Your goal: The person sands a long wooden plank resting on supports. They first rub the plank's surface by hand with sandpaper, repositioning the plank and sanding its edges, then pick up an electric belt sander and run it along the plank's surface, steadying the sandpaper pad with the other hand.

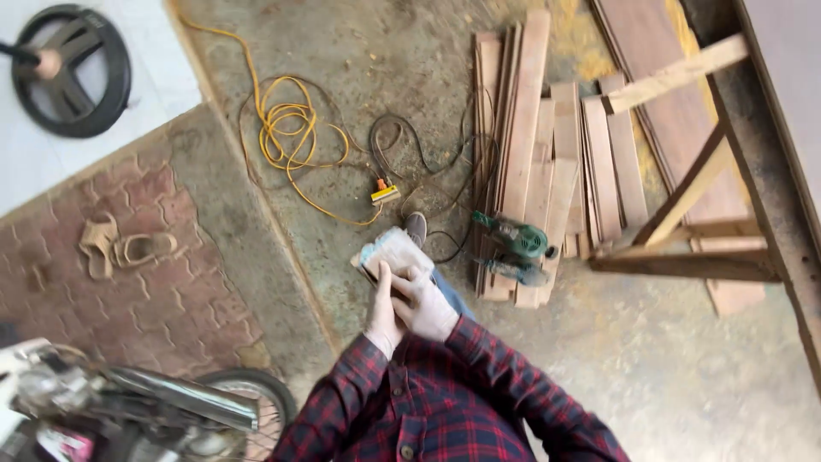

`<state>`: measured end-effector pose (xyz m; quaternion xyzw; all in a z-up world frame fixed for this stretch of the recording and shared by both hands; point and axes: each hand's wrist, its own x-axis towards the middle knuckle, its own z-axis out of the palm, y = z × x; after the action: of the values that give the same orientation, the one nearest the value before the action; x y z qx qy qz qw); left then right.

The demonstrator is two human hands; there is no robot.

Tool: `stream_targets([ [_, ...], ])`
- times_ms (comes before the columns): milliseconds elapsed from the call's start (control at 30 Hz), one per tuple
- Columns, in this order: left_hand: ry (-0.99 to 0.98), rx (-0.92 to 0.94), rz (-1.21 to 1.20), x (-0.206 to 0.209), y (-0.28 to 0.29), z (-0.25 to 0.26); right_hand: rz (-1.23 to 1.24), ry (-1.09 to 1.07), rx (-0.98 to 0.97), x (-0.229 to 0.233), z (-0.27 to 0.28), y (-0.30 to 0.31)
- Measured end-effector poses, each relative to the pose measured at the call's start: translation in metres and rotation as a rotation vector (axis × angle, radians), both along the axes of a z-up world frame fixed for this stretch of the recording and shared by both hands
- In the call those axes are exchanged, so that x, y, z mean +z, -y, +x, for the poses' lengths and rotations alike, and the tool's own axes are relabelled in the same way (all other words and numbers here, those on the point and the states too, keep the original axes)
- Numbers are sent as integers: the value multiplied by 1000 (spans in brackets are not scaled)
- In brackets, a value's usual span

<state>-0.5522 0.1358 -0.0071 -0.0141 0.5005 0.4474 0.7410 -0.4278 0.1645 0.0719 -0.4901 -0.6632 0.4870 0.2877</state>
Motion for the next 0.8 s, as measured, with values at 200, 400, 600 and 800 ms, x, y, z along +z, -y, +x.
stream_targets([
  [200, -50, -53, -103, -29, -122, -47, -174, -188, -111, -2, -2, -73],
  [400, -284, -151, 5, 2, -241, -21, -258, -96, -662, -50, 62, -68],
  [600, -834, -525, 587, 16, -399, 59, -444, -4, -1376, -196, 138, -8],
  [800, -777, -683, 1796, 150, -554, 261, -686, -8, -1963, -374, 118, 12],
])
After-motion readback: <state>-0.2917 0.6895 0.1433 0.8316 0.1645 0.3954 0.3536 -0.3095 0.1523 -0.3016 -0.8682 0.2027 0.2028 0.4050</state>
